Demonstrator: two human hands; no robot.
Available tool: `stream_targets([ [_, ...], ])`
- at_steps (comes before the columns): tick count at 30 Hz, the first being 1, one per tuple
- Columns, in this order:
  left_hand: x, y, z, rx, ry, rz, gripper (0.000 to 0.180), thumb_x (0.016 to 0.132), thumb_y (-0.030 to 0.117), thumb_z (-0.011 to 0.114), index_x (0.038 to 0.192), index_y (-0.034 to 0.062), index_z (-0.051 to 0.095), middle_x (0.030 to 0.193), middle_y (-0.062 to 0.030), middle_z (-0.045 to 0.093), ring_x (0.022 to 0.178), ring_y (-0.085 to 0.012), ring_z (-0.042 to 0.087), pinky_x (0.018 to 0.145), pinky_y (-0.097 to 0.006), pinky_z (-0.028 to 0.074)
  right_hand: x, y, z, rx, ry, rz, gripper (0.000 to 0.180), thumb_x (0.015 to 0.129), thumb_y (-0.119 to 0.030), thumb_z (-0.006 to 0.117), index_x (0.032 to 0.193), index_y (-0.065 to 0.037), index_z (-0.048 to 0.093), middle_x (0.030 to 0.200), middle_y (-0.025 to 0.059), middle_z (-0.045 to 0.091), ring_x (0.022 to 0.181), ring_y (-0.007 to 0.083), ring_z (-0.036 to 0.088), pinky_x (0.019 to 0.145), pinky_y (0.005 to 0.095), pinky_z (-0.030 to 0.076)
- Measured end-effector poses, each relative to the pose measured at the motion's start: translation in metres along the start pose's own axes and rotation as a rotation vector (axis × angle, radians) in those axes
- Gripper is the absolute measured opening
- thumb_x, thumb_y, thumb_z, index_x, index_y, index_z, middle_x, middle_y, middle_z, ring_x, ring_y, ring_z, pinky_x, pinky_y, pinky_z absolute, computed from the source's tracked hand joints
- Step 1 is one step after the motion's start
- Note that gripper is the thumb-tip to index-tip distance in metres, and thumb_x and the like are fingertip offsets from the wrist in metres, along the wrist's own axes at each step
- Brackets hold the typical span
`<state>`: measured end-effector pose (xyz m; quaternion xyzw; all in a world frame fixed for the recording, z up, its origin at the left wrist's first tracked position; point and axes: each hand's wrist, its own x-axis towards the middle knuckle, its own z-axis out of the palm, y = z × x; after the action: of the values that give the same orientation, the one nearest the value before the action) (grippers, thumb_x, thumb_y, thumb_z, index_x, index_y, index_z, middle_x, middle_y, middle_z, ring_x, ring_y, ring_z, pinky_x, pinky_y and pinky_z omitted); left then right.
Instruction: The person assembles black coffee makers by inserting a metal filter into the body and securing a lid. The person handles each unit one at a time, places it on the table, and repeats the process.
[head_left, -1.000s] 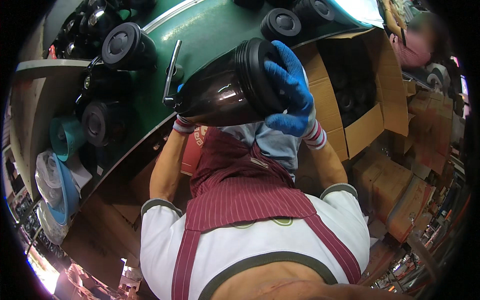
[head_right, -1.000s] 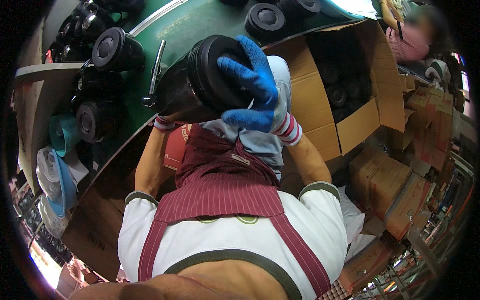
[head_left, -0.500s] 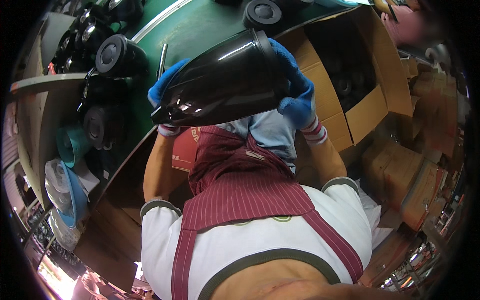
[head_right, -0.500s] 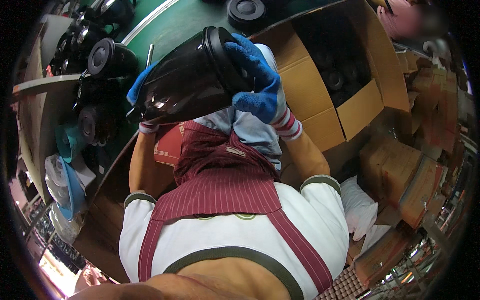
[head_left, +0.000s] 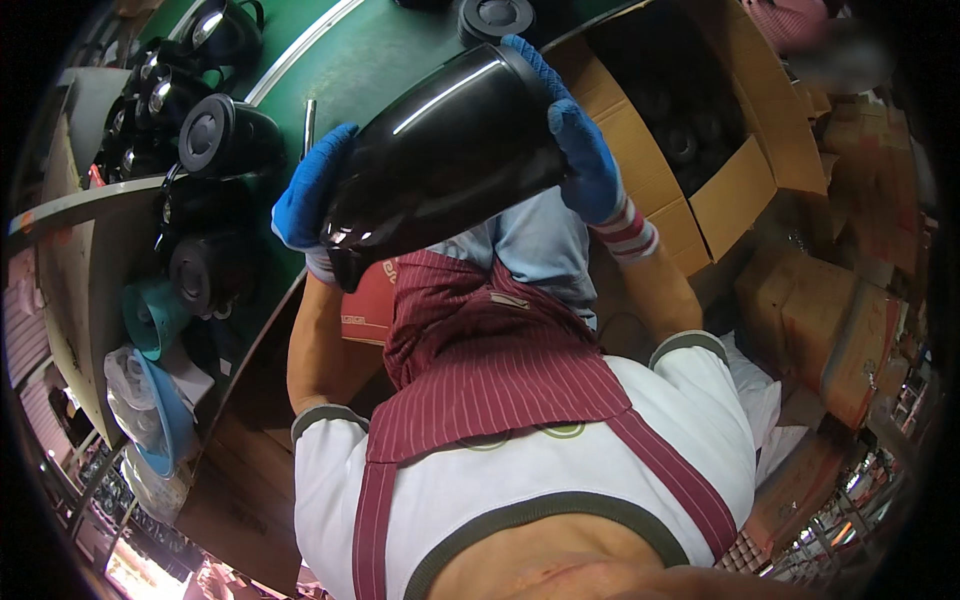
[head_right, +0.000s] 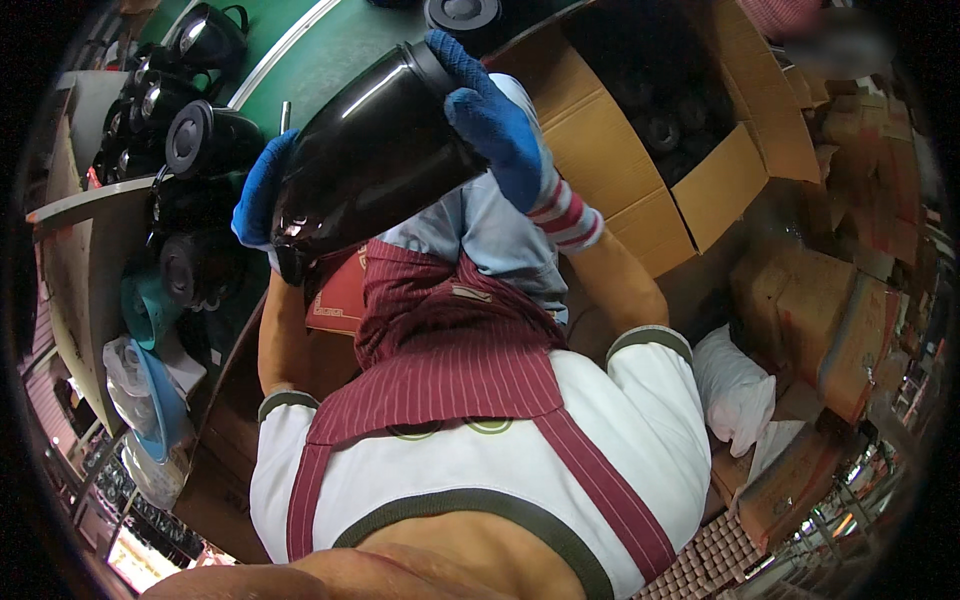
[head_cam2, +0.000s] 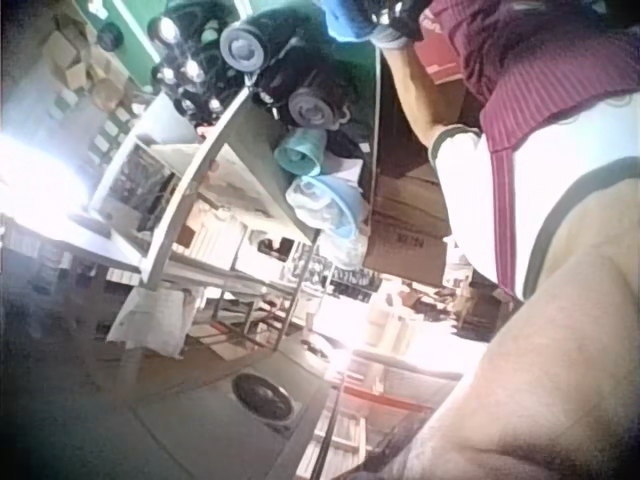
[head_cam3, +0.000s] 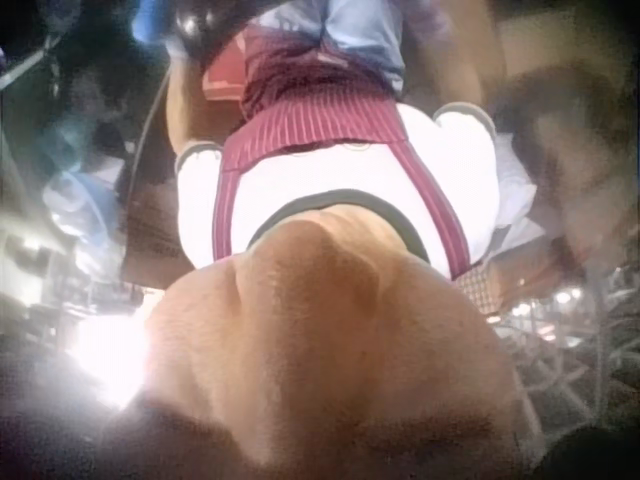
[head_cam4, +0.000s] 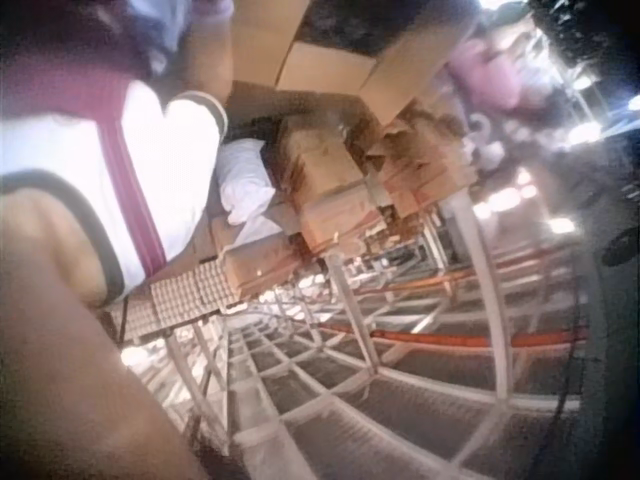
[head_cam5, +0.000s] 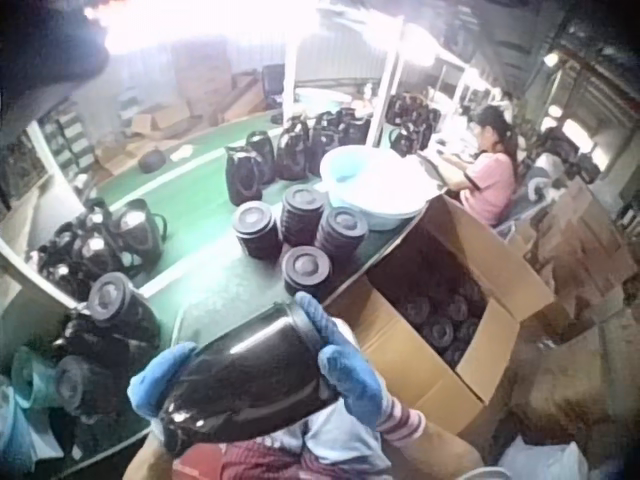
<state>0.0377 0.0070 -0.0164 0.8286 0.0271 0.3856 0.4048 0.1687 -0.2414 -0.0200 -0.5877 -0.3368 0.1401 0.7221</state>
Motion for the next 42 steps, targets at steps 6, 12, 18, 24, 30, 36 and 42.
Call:
stream_targets([
  [6,-0.034,-0.036,0.012,-0.226,-0.004,-0.179,0.044,0.082,0.021,0.079,0.115,-0.0072,0.071,0.104,-0.0136,0.075,0.093,-0.0226,0.072,0.087,-0.036,0.057,-0.012,-0.013,0.021,-0.002,0.107,-0.159,0.085,0.100,-0.056,0.061,0.157,0.002,0.038,0.156,0.0217,0.047,0.138,0.0329,0.053,0.115,0.0408,0.041],
  [12,-0.024,-0.016,0.004,-0.220,-0.081,-0.381,0.041,0.081,0.017,0.080,0.114,-0.0061,0.072,0.105,-0.0121,0.076,0.094,-0.0201,0.072,0.088,-0.035,0.057,-0.003,-0.018,0.019,0.035,0.026,-0.218,0.085,0.096,-0.057,0.065,0.154,0.001,0.043,0.156,0.0189,0.047,0.140,0.0304,0.050,0.117,0.0413,0.039],
  [18,0.029,0.015,-0.013,0.158,-0.067,0.198,0.034,0.084,0.010,0.077,0.113,-0.0064,0.072,0.099,-0.0088,0.077,0.086,-0.0178,0.074,0.080,-0.032,0.059,-0.024,0.039,-0.020,-0.254,0.005,-0.055,0.071,0.108,-0.045,0.044,0.160,0.001,0.030,0.164,0.0211,0.035,0.148,0.0336,0.040,0.123,0.0421,0.031],
  [24,-0.003,-0.033,-0.010,-0.489,-0.093,-0.543,0.041,0.088,0.023,0.076,0.119,-0.0040,0.071,0.108,-0.0103,0.075,0.101,-0.0182,0.071,0.092,-0.034,0.057,0.014,0.002,-0.007,-0.270,-0.186,-0.441,0.096,0.099,-0.061,0.056,0.164,-0.001,0.018,0.170,0.0221,0.017,0.157,0.0379,0.020,0.127,0.0488,0.018],
  [30,0.039,0.005,-0.037,0.201,-0.340,0.463,0.041,0.089,0.010,0.074,0.128,-0.0006,0.067,0.120,-0.0148,0.073,0.105,-0.0244,0.072,0.093,-0.037,0.057,-0.009,0.043,-0.017,-0.131,-0.170,-0.081,0.070,0.109,-0.039,0.046,0.164,-0.004,0.020,0.168,0.0167,0.027,0.154,0.0325,0.030,0.127,0.0427,0.023],
  [36,-0.044,-0.071,-0.023,-0.362,-0.104,-0.347,0.043,0.084,0.011,0.076,0.125,0.0000,0.070,0.116,-0.0174,0.074,0.102,-0.0280,0.075,0.088,-0.035,0.059,0.008,0.007,-0.003,-0.210,-0.270,-0.371,0.075,0.109,-0.047,0.043,0.164,-0.002,0.019,0.171,0.0166,0.020,0.158,0.0310,0.019,0.128,0.0418,0.017],
  [42,0.025,-0.001,-0.034,0.165,-0.231,0.352,0.038,0.084,0.010,0.078,0.121,-0.0013,0.074,0.118,-0.0174,0.075,0.102,-0.0296,0.076,0.092,-0.037,0.061,-0.008,0.011,0.008,-0.028,-0.111,-0.174,0.074,0.107,-0.040,0.051,0.164,-0.005,0.020,0.169,0.0183,0.022,0.157,0.0316,0.023,0.127,0.0419,0.020],
])
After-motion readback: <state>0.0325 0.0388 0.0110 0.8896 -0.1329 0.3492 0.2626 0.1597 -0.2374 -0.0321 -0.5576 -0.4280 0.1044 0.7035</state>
